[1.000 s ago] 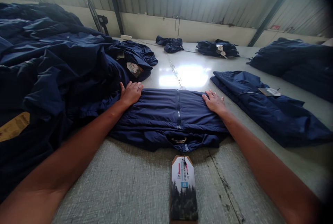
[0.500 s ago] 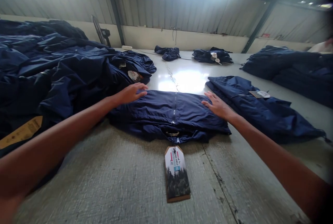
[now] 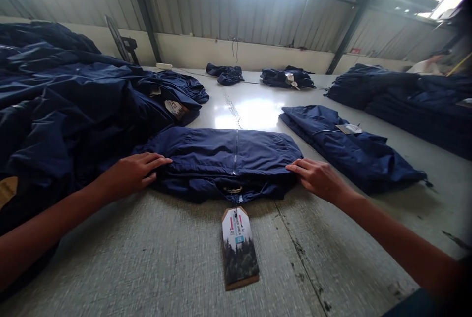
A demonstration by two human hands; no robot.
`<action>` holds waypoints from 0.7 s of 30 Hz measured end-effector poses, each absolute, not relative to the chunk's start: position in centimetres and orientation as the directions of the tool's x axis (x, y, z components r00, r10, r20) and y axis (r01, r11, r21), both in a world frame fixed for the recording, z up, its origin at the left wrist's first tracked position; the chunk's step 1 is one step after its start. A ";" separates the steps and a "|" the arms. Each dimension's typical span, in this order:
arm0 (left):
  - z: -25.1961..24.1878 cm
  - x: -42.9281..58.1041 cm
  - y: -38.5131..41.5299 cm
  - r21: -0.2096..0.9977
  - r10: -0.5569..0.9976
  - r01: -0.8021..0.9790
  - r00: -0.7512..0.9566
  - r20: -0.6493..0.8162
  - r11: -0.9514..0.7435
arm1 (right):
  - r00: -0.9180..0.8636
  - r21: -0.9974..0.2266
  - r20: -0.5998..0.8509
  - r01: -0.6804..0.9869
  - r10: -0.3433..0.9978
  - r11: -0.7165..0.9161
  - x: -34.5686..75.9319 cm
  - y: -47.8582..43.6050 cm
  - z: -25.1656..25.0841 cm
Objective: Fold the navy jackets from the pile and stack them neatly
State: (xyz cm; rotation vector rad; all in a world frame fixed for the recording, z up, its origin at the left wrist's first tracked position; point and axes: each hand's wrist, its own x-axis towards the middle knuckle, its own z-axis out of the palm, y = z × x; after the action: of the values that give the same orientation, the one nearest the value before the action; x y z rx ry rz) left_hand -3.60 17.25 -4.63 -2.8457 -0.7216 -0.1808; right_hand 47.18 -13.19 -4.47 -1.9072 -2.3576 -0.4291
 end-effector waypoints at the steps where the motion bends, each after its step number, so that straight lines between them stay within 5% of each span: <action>1: -4.5 -3.6 17.2 -0.184 0.437 0.461 0.886 0.158 -0.868 | -0.227 0.214 0.206 0.960 0.952 0.182 47.0 -13.1 -4.3; 5: -4.1 -3.8 17.1 -0.199 0.398 0.430 0.899 0.182 -0.880 | -0.231 0.341 0.116 0.923 0.966 0.180 46.4 -12.5 -3.6; 8: -2.6 -3.3 16.2 -0.103 0.470 0.515 0.834 0.289 -0.851 | -0.174 0.396 0.150 0.913 0.973 0.102 46.2 -11.3 -2.2; 14: 1.1 -2.6 12.1 0.019 0.568 0.636 0.674 0.472 -0.771 | 0.021 0.343 0.309 0.930 0.951 -0.132 47.3 -9.1 -0.2; 21: -5.6 -5.3 9.5 0.053 0.573 0.581 0.777 0.262 -0.812 | -0.071 0.383 0.205 0.924 0.976 -0.013 48.6 -12.1 -4.9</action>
State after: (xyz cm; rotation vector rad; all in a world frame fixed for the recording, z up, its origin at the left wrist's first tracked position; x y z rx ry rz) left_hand -5.30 9.47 -5.58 -2.9316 -0.9529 -0.4163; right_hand 48.59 -12.07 -4.88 -2.2205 -2.2885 -0.6999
